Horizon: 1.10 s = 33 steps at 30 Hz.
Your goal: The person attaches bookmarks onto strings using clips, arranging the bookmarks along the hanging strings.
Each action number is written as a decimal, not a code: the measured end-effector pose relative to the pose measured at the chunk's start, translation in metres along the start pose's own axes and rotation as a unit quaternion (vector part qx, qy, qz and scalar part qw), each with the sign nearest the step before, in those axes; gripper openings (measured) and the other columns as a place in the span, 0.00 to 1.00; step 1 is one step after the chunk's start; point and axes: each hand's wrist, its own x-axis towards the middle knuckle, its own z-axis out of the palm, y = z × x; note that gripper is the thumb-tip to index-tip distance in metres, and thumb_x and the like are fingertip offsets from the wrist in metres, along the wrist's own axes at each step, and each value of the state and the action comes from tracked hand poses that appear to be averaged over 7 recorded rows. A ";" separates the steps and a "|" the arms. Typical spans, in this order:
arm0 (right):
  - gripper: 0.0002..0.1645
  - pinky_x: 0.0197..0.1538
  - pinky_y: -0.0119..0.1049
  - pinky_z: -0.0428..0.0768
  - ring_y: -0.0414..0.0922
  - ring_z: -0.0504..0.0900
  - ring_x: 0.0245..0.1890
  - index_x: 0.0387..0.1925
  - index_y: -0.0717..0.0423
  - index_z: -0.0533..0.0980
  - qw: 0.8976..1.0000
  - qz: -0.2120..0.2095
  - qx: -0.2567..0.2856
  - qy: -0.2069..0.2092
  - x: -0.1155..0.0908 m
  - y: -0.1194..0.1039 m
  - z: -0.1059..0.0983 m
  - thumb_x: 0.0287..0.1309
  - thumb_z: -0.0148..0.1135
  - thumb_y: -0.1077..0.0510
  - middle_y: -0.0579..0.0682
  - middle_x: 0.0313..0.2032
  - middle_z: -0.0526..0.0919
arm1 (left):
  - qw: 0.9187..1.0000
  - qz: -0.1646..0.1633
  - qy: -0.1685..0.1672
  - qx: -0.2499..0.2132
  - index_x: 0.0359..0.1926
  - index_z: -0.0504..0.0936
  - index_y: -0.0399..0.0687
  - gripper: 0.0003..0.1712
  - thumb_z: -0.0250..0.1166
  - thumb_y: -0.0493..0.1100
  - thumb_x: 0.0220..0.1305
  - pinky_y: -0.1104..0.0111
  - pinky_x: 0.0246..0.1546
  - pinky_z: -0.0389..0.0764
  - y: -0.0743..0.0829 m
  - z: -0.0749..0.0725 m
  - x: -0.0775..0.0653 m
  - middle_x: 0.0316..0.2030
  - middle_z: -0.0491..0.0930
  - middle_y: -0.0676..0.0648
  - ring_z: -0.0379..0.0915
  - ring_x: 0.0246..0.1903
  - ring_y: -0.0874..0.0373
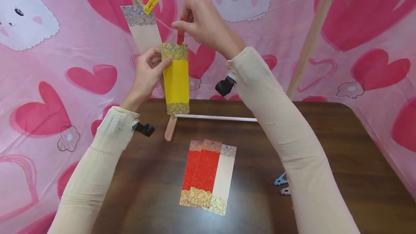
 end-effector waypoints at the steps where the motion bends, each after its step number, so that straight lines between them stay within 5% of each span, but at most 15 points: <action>1: 0.19 0.45 0.26 0.79 0.40 0.76 0.30 0.41 0.62 0.79 1.000 0.001 -0.001 -0.003 -0.001 0.000 0.002 0.65 0.63 0.48 0.46 0.35 0.81 | 1.000 0.002 -0.001 0.002 0.47 0.78 0.37 0.09 0.63 0.35 0.68 0.68 0.41 0.80 -0.001 -0.001 -0.001 0.42 0.84 0.38 0.81 0.37 0.53; 10: 0.16 0.42 0.27 0.78 0.39 0.76 0.30 0.40 0.63 0.78 1.000 -0.005 0.028 -0.009 -0.004 0.000 0.010 0.66 0.64 0.52 0.47 0.35 0.81 | 1.000 0.000 -0.020 0.020 0.50 0.78 0.34 0.13 0.64 0.35 0.68 0.64 0.52 0.79 0.000 0.002 -0.005 0.46 0.83 0.36 0.81 0.44 0.51; 33: 0.18 0.42 0.27 0.77 0.41 0.75 0.31 0.42 0.63 0.79 0.999 -0.022 0.010 -0.024 0.008 -0.016 0.014 0.66 0.62 0.50 0.50 0.36 0.84 | 1.000 0.016 0.020 -0.008 0.48 0.78 0.37 0.11 0.65 0.35 0.67 0.64 0.48 0.80 0.004 -0.006 -0.007 0.43 0.84 0.39 0.81 0.42 0.52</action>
